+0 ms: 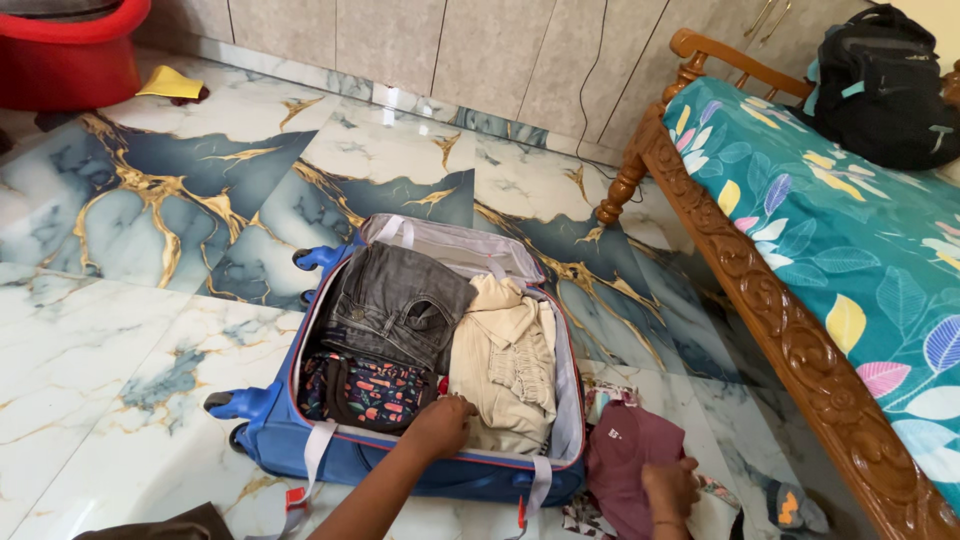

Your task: The person packs various items of clothing including a floral dress, a red top, and denim jeans into a blue suitcase on the floor by hand.

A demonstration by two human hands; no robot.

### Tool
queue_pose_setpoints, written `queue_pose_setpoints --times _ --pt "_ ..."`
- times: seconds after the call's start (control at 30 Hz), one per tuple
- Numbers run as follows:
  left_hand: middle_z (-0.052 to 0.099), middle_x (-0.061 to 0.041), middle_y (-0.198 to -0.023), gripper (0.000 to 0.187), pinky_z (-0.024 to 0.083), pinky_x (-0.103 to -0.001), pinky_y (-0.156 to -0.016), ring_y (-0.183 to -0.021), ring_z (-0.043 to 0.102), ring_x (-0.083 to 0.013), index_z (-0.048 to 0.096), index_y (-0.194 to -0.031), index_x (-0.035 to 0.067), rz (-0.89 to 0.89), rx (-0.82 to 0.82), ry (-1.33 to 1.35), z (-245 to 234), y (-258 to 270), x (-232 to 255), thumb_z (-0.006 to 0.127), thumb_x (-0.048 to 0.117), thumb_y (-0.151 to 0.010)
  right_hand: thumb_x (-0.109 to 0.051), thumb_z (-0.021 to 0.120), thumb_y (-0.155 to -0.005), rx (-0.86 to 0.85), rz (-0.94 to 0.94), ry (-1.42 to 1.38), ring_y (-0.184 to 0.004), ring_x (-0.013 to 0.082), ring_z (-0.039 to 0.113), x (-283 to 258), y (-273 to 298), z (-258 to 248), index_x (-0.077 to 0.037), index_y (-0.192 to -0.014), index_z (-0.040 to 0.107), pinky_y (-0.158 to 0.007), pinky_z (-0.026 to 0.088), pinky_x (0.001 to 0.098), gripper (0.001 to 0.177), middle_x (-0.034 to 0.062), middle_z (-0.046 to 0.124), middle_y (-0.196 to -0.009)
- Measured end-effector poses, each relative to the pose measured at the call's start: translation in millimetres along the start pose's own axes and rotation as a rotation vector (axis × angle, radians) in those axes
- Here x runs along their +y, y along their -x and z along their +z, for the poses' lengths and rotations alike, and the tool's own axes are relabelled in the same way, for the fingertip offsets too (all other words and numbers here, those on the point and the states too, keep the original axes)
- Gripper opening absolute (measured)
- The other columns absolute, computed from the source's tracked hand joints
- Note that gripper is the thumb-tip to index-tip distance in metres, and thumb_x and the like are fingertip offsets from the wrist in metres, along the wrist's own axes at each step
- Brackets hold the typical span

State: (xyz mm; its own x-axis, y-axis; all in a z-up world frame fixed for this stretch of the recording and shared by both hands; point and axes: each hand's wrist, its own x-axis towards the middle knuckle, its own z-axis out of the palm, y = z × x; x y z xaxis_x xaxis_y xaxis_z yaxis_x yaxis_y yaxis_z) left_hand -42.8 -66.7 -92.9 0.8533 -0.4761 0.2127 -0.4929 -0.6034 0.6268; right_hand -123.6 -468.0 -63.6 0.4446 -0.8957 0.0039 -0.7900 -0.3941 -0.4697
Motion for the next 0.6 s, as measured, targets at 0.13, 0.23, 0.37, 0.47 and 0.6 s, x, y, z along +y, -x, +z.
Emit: queue_pose_setpoints --times 0.13,0.23,0.37,0.47,0.6 --pt "0.072 -0.020 -0.107 0.028 0.052 -0.045 -0.096 -0.104 0.068 -0.0373 0.075 -0.107 0.006 -0.001 0.007 0.020 -1 2 0 0.062 0.009 -0.082 -0.018 0.083 -0.070 0.231 -0.398 0.106 -0.128 0.0425 0.050 -41 64 -30 0.000 -0.140 0.048 -0.105 0.046 0.0501 0.080 0.0254 0.049 -0.142" --pt "0.072 -0.020 -0.106 0.028 0.052 -0.046 -0.095 -0.104 0.067 -0.0377 0.076 -0.106 0.006 -0.010 0.029 0.012 2 1 -1 0.062 0.008 -0.082 -0.009 0.074 -0.074 0.348 -0.769 -0.102 -0.129 0.0428 0.050 -82 101 -34 0.002 -0.135 0.050 -0.115 0.040 0.0487 0.067 0.0236 0.051 -0.138" --pt "0.072 -0.021 -0.106 0.028 0.051 -0.046 -0.096 -0.104 0.067 -0.0382 0.075 -0.105 0.005 0.027 0.038 0.006 3 0 -3 0.062 0.008 -0.080 0.004 0.068 -0.071 0.172 -1.031 -0.364 -0.134 0.0470 0.043 -136 133 -15 0.003 -0.137 0.047 -0.113 0.036 0.0507 0.070 0.0294 0.046 -0.142" --pt "0.072 -0.021 -0.106 0.028 0.051 -0.046 -0.096 -0.104 0.066 -0.0385 0.075 -0.105 0.004 0.032 0.037 0.009 5 0 -6 0.064 0.010 -0.080 -0.002 0.072 -0.071 0.099 -1.147 -0.305 -0.138 0.0470 0.039 -163 146 12 0.003 -0.139 0.045 -0.116 0.033 0.0522 0.073 0.0285 0.043 -0.145" --pt "0.071 -0.023 -0.105 0.032 0.051 -0.047 -0.096 -0.105 0.066 -0.0403 0.074 -0.107 0.002 0.072 0.045 0.011 11 -5 -13 0.065 0.009 -0.077 -0.013 0.073 -0.082 -0.064 -1.154 -0.110 -0.147 0.0435 0.030 -188 153 56 -0.004 -0.148 0.041 -0.120 0.028 0.0496 0.073 0.0247 0.032 -0.158"
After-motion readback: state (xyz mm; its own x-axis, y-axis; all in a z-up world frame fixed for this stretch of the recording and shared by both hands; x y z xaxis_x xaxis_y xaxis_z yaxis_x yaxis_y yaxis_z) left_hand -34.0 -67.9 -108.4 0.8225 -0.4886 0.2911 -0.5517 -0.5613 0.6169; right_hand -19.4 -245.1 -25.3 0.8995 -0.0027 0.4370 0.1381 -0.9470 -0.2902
